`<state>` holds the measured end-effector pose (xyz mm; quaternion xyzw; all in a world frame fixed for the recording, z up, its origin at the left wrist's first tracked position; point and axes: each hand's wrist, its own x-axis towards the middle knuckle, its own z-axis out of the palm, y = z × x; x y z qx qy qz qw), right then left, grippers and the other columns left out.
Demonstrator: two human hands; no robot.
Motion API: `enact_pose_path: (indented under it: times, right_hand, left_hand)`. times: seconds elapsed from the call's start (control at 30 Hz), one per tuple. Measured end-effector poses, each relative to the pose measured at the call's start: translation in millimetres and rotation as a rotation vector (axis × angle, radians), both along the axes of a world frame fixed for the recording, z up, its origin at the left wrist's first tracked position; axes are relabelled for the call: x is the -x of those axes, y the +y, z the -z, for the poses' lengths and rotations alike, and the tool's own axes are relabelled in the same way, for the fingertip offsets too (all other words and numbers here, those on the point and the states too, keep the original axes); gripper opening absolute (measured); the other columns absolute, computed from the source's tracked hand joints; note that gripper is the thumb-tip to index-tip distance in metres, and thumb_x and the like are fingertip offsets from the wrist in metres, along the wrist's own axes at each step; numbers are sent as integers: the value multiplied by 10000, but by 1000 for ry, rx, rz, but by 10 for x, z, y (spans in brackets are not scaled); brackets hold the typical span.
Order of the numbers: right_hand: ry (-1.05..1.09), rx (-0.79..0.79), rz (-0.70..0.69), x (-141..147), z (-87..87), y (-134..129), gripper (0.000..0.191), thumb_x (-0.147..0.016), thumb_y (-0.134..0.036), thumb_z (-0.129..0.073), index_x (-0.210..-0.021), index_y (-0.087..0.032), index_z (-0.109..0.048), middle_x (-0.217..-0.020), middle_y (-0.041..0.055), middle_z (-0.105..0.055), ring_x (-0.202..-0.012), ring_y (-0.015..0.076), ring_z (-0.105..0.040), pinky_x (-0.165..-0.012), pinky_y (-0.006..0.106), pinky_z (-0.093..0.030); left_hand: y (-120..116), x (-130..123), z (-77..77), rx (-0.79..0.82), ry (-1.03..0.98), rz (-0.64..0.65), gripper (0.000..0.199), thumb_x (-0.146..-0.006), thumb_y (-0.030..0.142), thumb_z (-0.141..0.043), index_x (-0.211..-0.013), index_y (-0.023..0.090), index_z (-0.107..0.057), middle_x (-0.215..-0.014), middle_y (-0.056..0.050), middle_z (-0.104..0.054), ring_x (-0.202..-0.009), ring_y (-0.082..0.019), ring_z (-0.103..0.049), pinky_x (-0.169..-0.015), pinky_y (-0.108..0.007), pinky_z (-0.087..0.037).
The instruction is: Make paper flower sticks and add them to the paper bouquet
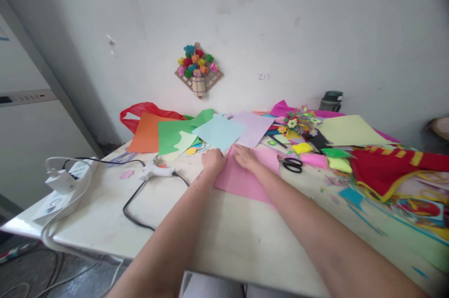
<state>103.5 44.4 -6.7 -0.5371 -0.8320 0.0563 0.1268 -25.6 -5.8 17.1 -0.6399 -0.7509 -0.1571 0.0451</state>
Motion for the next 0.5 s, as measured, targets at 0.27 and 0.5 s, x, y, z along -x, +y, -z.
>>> enact_pose_path:
  times: [0.27,0.5]
  right_hand:
    - [126,-143,36,-38,-47,-31,378,-819,-200,-312,-1133,-224,-521,-1215,2,-513,-1063,153,-465,-871,243,-323]
    - [85,-270,65,246,-190,-195,340,-868,-311,-304,-875,-194,-623,-947,62,-626,-926,198,-499,-776,280,-335]
  left_hand:
    - [-45,30,-78,32,-176,-43,220,-669,307,-492,-780,224,-664,-868,-86,-668,-807,-225,-608,-654,-298,-436]
    - [-138,288,-163,-49,-403,-65,228,-664,372,-518,-729,204,-659,-782,-63,-669,-765,-214,-610,-628,-287,-443]
